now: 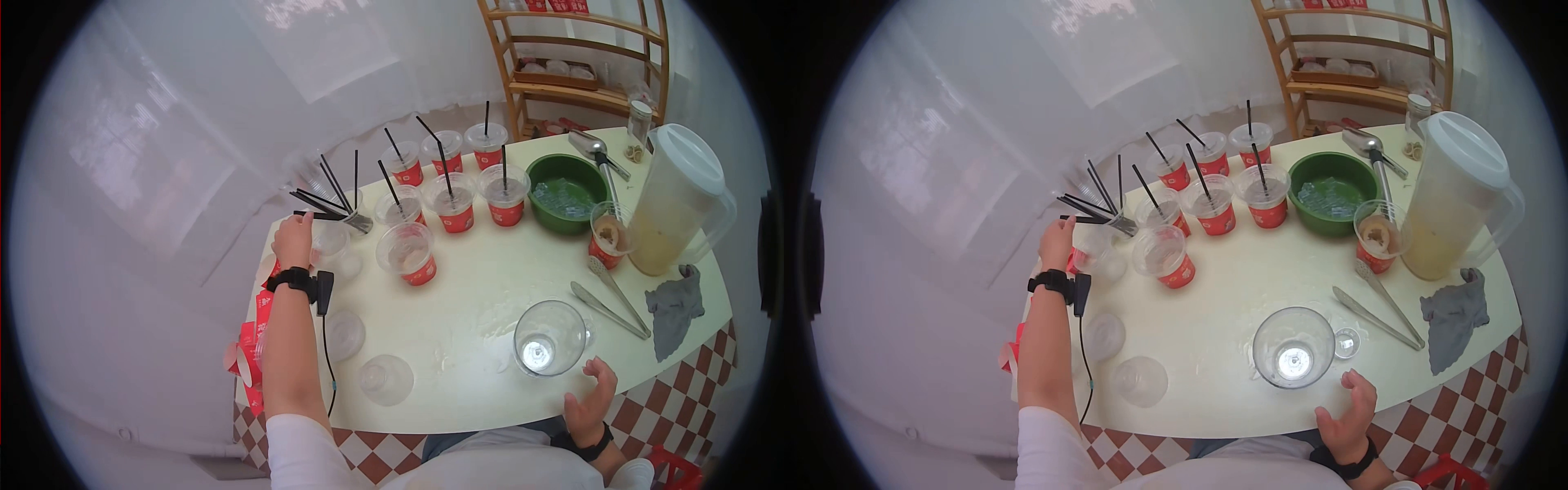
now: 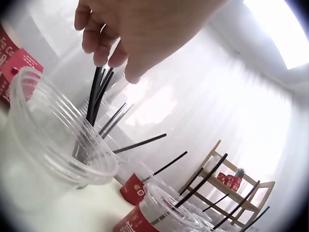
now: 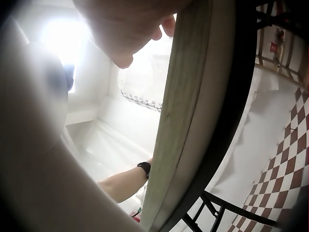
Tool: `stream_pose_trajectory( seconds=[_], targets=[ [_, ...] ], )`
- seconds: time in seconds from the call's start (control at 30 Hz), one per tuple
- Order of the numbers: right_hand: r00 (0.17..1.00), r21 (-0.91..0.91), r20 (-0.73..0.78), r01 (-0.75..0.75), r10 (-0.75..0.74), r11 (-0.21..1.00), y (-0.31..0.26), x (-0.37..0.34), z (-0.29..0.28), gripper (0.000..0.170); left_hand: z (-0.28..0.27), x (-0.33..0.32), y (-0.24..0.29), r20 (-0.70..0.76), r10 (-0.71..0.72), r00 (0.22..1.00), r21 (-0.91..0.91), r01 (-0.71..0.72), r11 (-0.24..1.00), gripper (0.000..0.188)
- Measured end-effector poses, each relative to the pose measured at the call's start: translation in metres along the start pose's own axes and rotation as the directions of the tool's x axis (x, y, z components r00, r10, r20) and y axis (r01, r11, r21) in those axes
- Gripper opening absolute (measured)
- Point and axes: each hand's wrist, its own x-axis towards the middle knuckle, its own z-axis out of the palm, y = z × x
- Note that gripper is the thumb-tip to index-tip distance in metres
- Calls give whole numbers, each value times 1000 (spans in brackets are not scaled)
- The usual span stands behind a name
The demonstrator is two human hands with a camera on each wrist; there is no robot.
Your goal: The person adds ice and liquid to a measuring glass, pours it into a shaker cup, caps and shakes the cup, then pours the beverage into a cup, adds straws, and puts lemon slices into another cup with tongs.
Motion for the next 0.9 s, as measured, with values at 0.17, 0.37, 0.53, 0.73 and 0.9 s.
stream_pose_trajectory(
  seconds=[0.17,0.37,0.53,0.73,0.9],
  targets=[
    [999,-47,35,-30,32,998,-2,-2,-2,65,29,44,-46,194,-272,942,-101,295,950,43],
    [999,-18,25,44,-44,999,-1,-1,-1,67,38,44,-49,161,-291,943,-617,326,716,44],
    [998,-10,34,47,-46,999,-2,0,-1,67,4,32,-30,-40,-293,955,-632,203,748,32],
    [999,0,6,45,-45,999,-3,3,1,64,-50,4,25,-349,-166,922,-755,-171,633,19],
    [996,5,7,84,-84,996,-5,8,3,58,-59,-30,62,-345,89,935,-795,-341,501,15]
  ],
)
